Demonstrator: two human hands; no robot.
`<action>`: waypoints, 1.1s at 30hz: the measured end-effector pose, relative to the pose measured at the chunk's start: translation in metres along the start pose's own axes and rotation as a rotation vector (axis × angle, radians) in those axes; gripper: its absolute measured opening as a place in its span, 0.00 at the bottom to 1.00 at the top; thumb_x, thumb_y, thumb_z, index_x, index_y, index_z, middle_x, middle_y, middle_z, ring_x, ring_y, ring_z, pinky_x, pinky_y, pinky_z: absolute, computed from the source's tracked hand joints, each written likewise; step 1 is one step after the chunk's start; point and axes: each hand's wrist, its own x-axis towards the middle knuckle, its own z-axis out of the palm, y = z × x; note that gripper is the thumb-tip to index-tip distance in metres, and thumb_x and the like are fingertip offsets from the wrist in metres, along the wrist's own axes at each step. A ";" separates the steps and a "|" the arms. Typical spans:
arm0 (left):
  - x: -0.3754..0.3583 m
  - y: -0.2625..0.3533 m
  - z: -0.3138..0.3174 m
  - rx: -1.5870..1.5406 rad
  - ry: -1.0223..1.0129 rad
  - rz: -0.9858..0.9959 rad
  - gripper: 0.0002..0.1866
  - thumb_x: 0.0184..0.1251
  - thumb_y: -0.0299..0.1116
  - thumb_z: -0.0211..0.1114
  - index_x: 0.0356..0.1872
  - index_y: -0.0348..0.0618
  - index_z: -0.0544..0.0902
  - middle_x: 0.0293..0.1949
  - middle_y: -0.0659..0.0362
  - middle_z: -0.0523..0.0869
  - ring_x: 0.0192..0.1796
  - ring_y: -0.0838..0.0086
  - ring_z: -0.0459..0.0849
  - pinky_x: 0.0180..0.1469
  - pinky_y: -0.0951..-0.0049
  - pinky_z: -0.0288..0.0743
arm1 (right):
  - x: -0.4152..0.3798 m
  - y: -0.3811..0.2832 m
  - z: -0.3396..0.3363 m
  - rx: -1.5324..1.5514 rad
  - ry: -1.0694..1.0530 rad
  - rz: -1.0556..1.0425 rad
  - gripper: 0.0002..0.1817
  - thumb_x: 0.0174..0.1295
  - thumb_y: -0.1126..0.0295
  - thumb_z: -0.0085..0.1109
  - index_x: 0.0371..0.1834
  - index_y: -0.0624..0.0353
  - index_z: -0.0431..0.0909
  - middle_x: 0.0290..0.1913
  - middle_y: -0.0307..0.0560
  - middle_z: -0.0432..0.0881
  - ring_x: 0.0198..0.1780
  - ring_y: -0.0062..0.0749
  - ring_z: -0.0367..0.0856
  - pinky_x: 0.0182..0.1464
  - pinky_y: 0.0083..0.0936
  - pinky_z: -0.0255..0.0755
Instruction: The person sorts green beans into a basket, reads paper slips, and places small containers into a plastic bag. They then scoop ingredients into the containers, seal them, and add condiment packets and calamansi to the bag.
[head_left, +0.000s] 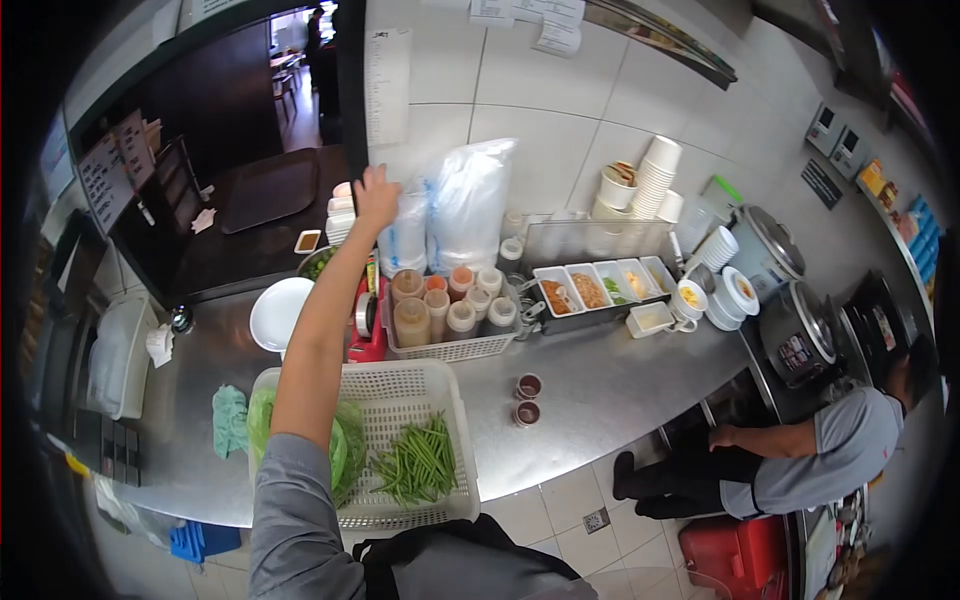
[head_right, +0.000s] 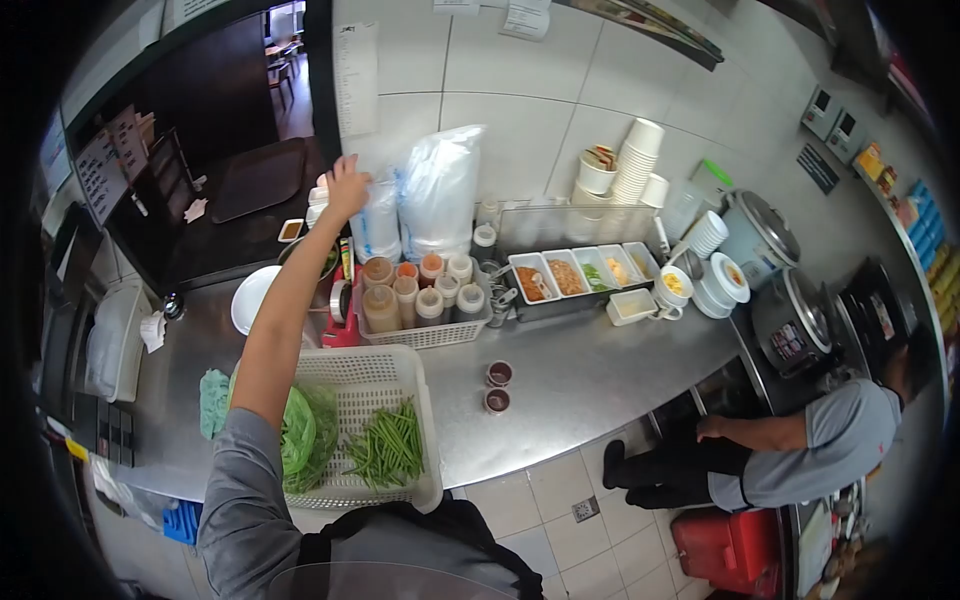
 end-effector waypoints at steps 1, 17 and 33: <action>0.005 -0.005 -0.004 0.001 -0.029 0.006 0.09 0.54 0.30 0.60 0.35 0.48 0.86 0.62 0.55 0.69 0.66 0.57 0.60 0.61 0.48 0.58 | -0.008 0.002 0.007 0.039 0.000 0.001 0.22 0.67 0.52 0.44 0.21 0.56 0.74 0.23 0.48 0.75 0.25 0.36 0.74 0.31 0.34 0.72; 0.009 0.091 -0.214 -0.378 0.818 0.330 0.05 0.49 0.33 0.63 0.27 0.46 0.80 0.48 0.57 0.77 0.60 0.59 0.67 0.61 0.44 0.53 | -0.194 -0.267 -0.110 1.032 -0.207 -0.925 0.35 0.60 0.76 0.53 0.71 0.49 0.53 0.41 0.39 0.77 0.30 0.17 0.69 0.30 0.15 0.64; -0.258 0.158 -0.175 -1.192 -0.101 0.359 0.35 0.56 0.47 0.68 0.64 0.50 0.67 0.69 0.46 0.55 0.70 0.57 0.57 0.70 0.49 0.47 | -0.233 -0.416 -0.068 0.702 -1.060 -1.037 0.30 0.60 0.79 0.57 0.66 0.64 0.60 0.51 0.54 0.79 0.54 0.37 0.77 0.59 0.31 0.67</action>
